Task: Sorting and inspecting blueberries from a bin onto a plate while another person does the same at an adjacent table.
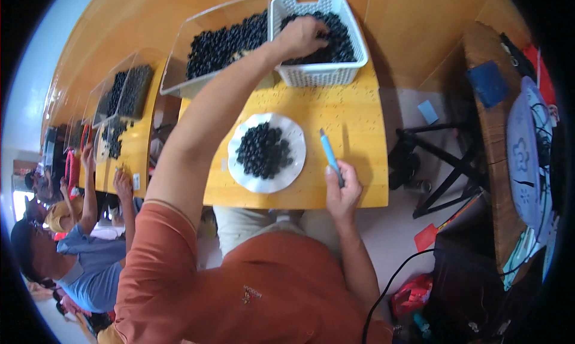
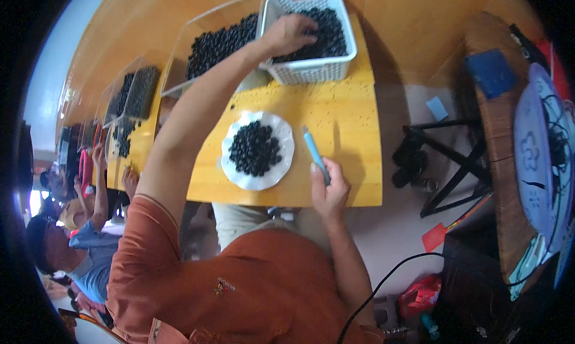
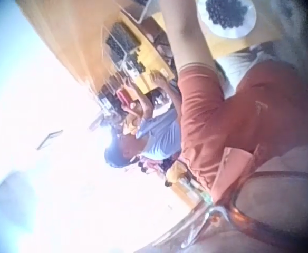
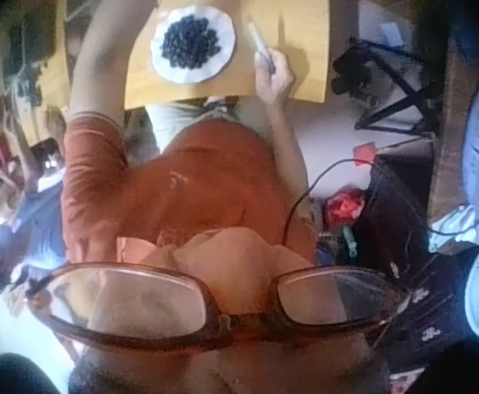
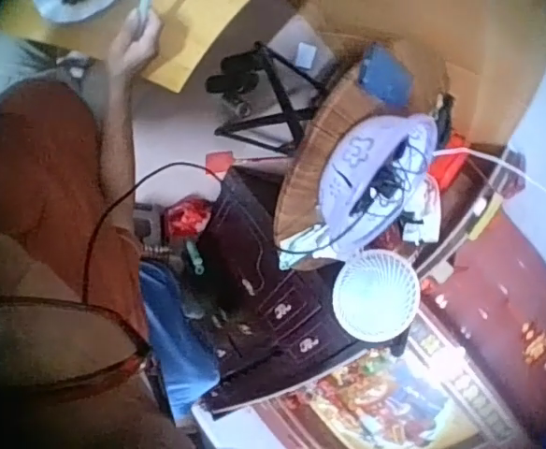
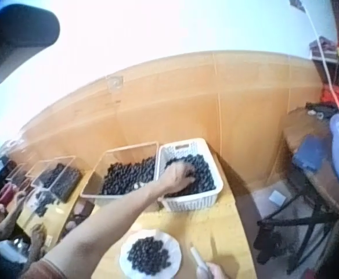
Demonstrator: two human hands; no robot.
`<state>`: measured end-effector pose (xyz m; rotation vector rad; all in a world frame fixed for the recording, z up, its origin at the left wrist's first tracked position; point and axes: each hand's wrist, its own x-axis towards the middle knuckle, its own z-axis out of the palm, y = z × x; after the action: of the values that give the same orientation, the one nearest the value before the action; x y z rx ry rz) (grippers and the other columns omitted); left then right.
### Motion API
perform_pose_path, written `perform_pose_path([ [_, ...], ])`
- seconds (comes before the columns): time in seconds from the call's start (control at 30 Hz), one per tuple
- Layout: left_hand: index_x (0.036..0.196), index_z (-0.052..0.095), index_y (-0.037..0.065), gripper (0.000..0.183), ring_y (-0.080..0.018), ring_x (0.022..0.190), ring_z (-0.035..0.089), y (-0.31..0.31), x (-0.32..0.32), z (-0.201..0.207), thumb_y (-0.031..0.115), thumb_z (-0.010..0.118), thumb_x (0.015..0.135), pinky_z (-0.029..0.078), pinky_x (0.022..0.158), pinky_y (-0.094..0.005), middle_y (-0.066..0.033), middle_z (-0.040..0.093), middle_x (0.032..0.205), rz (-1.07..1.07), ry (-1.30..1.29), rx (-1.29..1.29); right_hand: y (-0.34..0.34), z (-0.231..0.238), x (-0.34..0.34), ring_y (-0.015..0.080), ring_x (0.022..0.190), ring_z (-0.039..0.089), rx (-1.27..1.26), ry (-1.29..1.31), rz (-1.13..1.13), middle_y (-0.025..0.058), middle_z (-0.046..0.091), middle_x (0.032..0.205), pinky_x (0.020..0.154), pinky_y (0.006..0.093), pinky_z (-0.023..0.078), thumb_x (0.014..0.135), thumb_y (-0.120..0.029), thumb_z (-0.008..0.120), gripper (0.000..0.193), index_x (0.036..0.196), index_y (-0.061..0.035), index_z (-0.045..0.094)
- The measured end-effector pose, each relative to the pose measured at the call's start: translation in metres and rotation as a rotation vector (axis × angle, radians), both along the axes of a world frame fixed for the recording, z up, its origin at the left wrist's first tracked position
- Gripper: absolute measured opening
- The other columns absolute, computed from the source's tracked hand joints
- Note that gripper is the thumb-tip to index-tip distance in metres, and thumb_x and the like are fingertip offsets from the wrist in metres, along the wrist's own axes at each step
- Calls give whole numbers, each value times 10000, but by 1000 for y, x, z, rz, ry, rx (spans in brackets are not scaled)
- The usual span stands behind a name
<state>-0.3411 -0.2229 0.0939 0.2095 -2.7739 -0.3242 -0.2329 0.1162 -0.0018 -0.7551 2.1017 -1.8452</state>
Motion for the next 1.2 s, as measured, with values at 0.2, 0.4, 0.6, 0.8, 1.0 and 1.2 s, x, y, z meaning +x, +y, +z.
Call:
perform_pose_path([
  [0.2, 979, 708, 35, 186, -180, 743, 662, 65, 91, 37, 176, 712, 858, 537, 656, -303, -96, 677, 861, -49, 281, 265, 0, -7, -1, 84, 674, 522, -117, -28, 1, 47, 608, 765, 600, 253, 447, 941, -186, 636, 247, 1035, 40, 601],
  [0.4, 921, 700, 28, 139, -177, 676, 643, 88, 214, 5, 128, 735, 832, 526, 605, -291, -91, 650, 817, 48, 194, 310, -3, -10, 3, 64, 683, 510, -172, -43, 35, 27, 610, 779, 596, 226, 428, 947, -174, 632, 241, 1037, 46, 595],
  [0.6, 988, 700, 35, 196, -238, 801, 671, 92, 273, -28, 47, 718, 793, 555, 707, -334, -113, 674, 921, 264, -39, 391, -1, -6, 4, 50, 713, 502, -195, -40, 25, 29, 606, 806, 623, 199, 408, 958, -141, 615, 211, 1039, 52, 586],
  [0.8, 1003, 695, 32, 200, -258, 839, 670, 98, 295, -31, 53, 702, 804, 555, 740, -340, -125, 674, 944, 287, -43, 427, 0, -10, 4, 50, 762, 521, -228, -74, 57, 40, 619, 868, 664, 193, 416, 960, -139, 613, 221, 1056, 57, 577],
  [1.0, 1013, 689, 20, 214, -277, 851, 658, 95, 308, -39, 39, 692, 801, 547, 766, -362, -131, 673, 964, 296, -141, 405, 1, -15, 4, 57, 797, 544, -193, -89, 40, 53, 628, 890, 705, 200, 439, 962, -127, 606, 220, 1068, 63, 572],
  [1.2, 981, 691, 22, 194, -292, 897, 639, 113, 322, -36, 47, 699, 789, 532, 784, -377, -122, 678, 977, 261, -19, 369, 4, -20, 2, 65, 817, 560, -173, -127, 42, 59, 637, 913, 718, 203, 449, 959, -132, 611, 223, 1063, 63, 579],
])
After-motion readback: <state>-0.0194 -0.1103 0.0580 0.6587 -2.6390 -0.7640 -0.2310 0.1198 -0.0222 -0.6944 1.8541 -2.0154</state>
